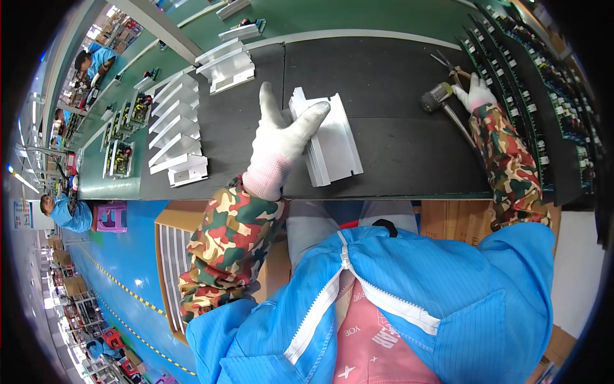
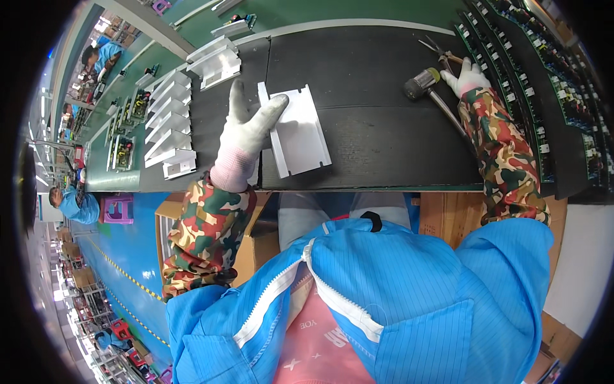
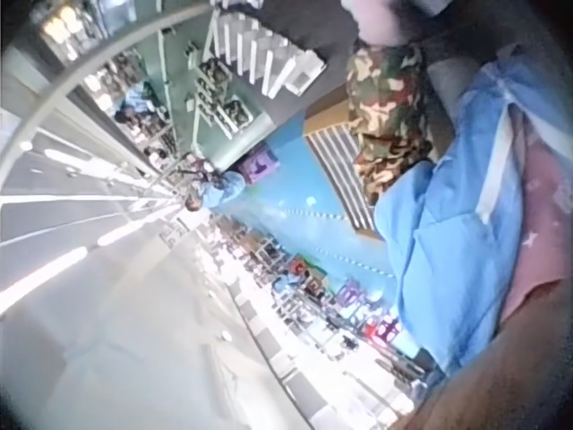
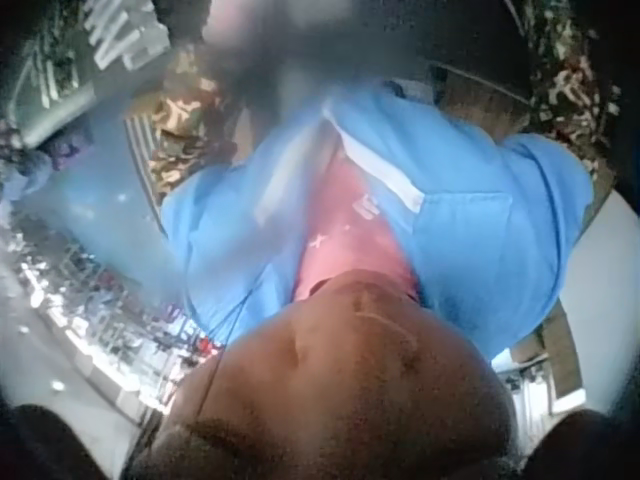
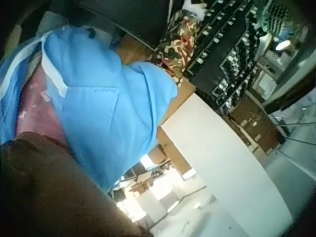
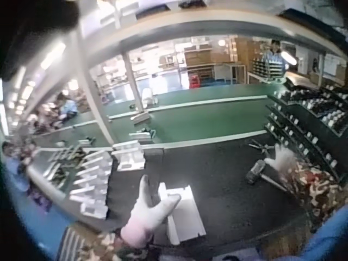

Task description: Assembling circuit boards into metal housings on a factory production line.

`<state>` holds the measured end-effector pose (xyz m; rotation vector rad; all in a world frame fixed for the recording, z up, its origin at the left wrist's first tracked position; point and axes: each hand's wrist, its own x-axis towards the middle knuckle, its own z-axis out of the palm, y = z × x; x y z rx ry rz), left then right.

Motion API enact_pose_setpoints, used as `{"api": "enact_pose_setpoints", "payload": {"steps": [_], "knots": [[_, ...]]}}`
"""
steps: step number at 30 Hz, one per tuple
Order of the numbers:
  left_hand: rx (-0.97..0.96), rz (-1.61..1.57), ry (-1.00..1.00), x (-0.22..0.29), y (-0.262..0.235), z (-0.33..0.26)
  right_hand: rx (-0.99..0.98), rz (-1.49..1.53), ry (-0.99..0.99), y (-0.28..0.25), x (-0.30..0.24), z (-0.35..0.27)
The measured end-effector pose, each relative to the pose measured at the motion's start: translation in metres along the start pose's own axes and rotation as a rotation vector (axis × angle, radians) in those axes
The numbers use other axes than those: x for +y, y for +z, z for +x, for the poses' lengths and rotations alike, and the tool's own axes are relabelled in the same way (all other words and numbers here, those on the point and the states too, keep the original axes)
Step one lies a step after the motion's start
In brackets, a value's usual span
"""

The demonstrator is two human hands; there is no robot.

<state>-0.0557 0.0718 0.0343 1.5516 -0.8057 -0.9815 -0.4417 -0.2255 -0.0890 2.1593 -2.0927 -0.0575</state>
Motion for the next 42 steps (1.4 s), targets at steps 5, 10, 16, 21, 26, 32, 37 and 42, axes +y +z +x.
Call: {"api": "enact_pose_setpoints", "payload": {"steps": [5,10,16,21,26,32,37,42], "knots": [[-0.014,0.280,0.056,-0.007,-0.005,0.010,-0.048,-0.078,0.016,-0.033,-0.010,-0.011],[-0.007,0.273,0.062,-0.012,-0.008,0.011,-0.098,-0.044,0.051,-0.041,-0.024,-0.004],[0.003,0.272,0.031,-0.013,-0.011,0.011,-0.165,-0.032,0.135,-0.034,-0.019,0.008],[-0.057,0.467,0.006,-0.005,-0.009,0.013,-0.090,0.883,-0.151,-0.069,-0.017,-0.028],[-0.048,0.552,0.070,-0.018,-0.010,0.023,-1.102,1.114,-0.370,-0.139,-0.097,-0.185],[-0.111,0.653,0.067,-0.011,-0.003,0.021,-1.171,0.597,-0.425,-0.142,-0.114,-0.226],[-0.151,0.715,0.048,-0.013,0.004,0.022,-1.174,0.303,-0.518,-0.148,-0.125,-0.226],[-0.184,0.777,0.069,-0.013,0.011,0.023,-1.229,0.253,-0.455,-0.162,-0.136,-0.228]]}}
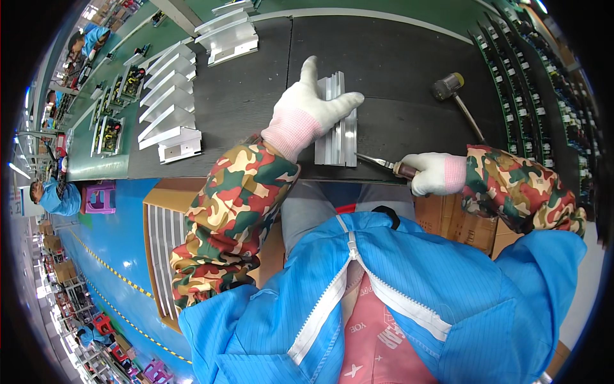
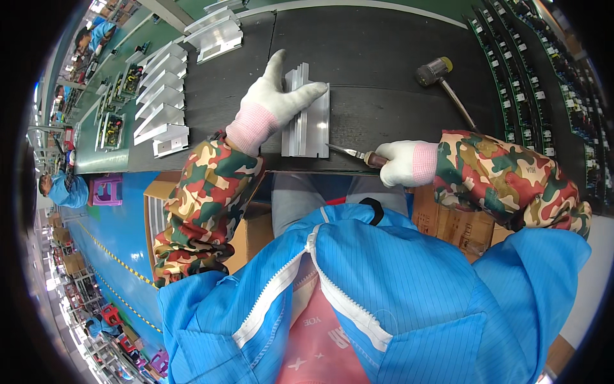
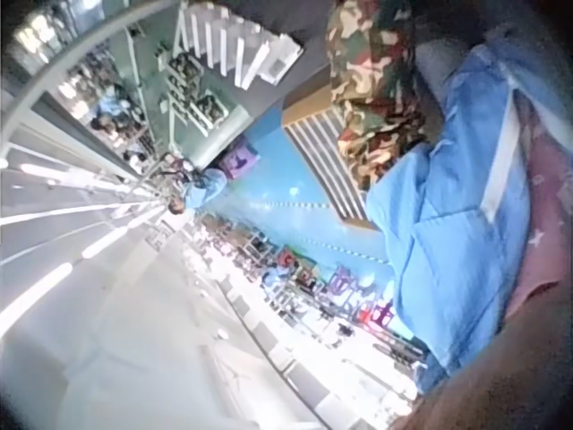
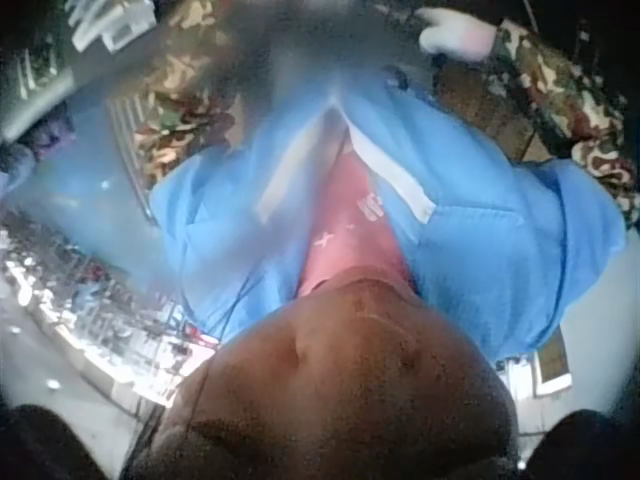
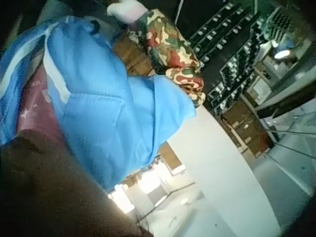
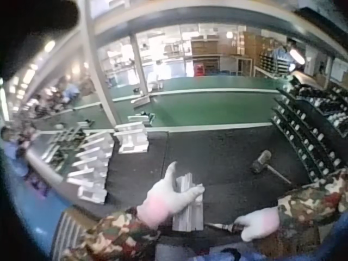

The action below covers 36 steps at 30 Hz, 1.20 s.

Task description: Assembling circuit boards into metal housings on a factory production line.

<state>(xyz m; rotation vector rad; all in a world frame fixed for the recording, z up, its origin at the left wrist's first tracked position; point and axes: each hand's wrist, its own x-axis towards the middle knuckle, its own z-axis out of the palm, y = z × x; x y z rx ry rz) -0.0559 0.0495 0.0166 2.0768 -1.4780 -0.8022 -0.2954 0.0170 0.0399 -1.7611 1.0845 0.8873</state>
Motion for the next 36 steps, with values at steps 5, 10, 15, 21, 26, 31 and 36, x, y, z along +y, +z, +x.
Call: {"api": "enact_pose_setpoints", "payload": {"steps": [5,10,15,21,26,31,36], "knots": [[-0.045,0.065,-0.001,0.010,0.000,0.001,-0.014,-0.039,0.037,-0.001,-0.008,0.003],[-0.076,0.120,-0.003,0.012,0.007,0.004,-0.076,-0.092,0.061,-0.003,-0.013,0.013],[-0.068,0.078,0.001,0.016,0.014,0.009,-0.059,-0.124,0.109,0.000,-0.019,0.007],[-0.208,0.167,-0.007,0.034,0.007,0.000,0.019,-0.271,0.138,0.004,-0.031,0.004],[-0.266,0.177,-0.072,0.030,0.010,-0.005,0.059,-0.306,0.159,0.006,-0.034,0.008],[-0.284,0.060,-0.057,0.020,0.014,0.000,0.062,-0.222,0.164,0.005,-0.020,0.014],[-0.315,-0.165,0.032,0.006,0.021,0.007,0.061,-0.195,0.146,0.004,-0.007,0.007]]}}
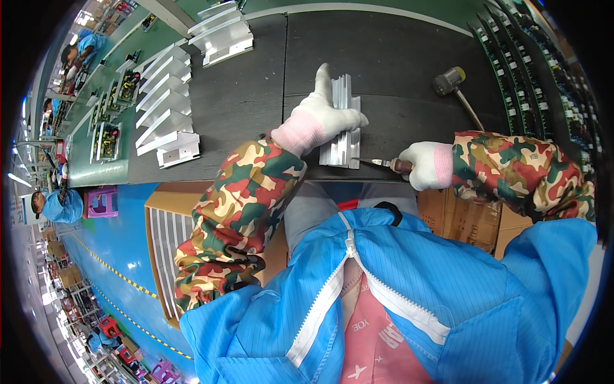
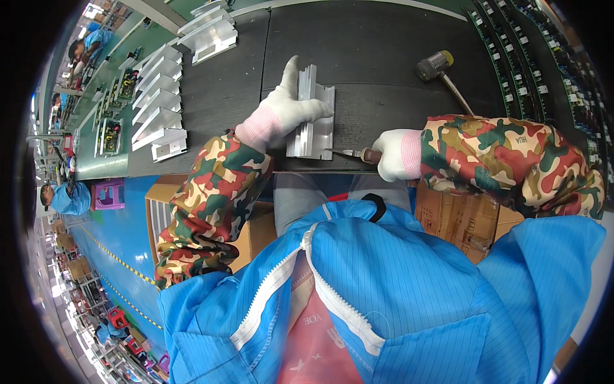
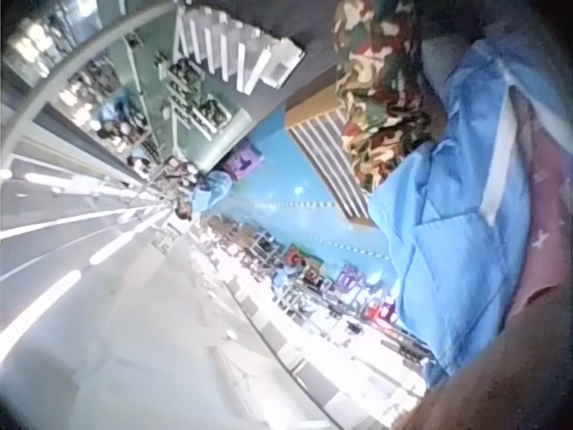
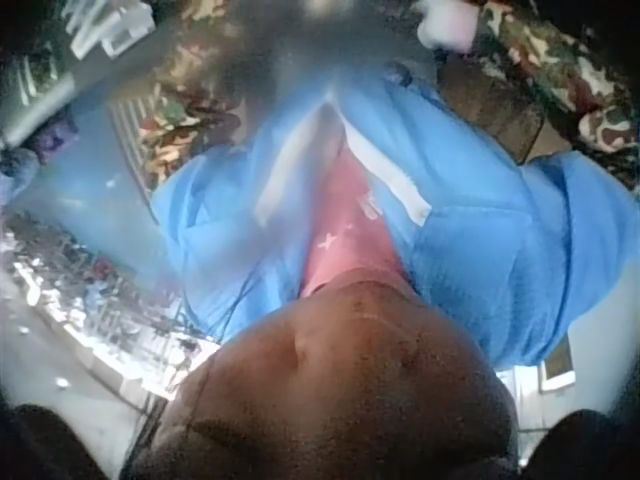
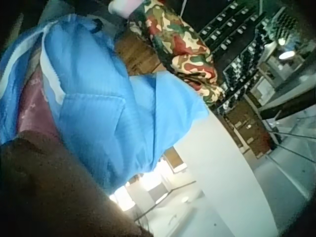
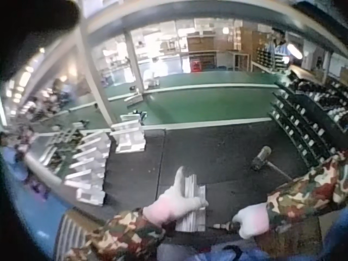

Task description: Assembling circuit boards into metal housings on a factory production line.

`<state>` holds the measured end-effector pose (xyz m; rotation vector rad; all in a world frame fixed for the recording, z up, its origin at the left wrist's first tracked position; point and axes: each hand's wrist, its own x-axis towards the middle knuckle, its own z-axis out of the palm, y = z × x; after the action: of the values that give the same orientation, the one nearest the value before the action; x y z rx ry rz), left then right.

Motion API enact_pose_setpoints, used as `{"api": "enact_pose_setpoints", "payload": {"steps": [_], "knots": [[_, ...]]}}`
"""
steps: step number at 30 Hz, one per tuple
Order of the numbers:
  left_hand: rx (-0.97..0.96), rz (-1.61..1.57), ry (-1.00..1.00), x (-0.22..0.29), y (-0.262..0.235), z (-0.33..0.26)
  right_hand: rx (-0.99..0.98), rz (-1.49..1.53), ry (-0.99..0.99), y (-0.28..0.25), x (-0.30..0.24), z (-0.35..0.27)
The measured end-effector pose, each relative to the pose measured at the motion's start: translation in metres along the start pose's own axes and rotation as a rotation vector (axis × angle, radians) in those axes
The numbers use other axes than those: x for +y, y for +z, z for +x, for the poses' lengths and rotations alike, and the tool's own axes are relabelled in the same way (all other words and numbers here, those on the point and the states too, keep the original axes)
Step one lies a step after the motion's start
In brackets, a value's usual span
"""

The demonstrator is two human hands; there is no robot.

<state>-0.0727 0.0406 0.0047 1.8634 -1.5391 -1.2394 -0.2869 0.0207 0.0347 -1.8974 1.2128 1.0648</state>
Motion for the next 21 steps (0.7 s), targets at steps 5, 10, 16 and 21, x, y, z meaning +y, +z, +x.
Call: {"api": "enact_pose_setpoints", "payload": {"steps": [5,10,16,21], "knots": [[0.066,-0.182,0.095,-0.036,0.000,0.005,-0.031,-0.002,-0.061,-0.006,-0.007,0.005],[0.073,-0.258,0.134,-0.034,-0.002,0.004,-0.030,0.055,-0.102,-0.008,-0.005,0.008],[0.271,-0.638,0.095,-0.066,0.001,0.007,-0.037,0.176,-0.255,-0.002,0.020,0.026],[0.255,-0.661,-0.073,-0.132,-0.009,0.004,0.319,0.230,-0.241,-0.055,0.052,0.042]]}}
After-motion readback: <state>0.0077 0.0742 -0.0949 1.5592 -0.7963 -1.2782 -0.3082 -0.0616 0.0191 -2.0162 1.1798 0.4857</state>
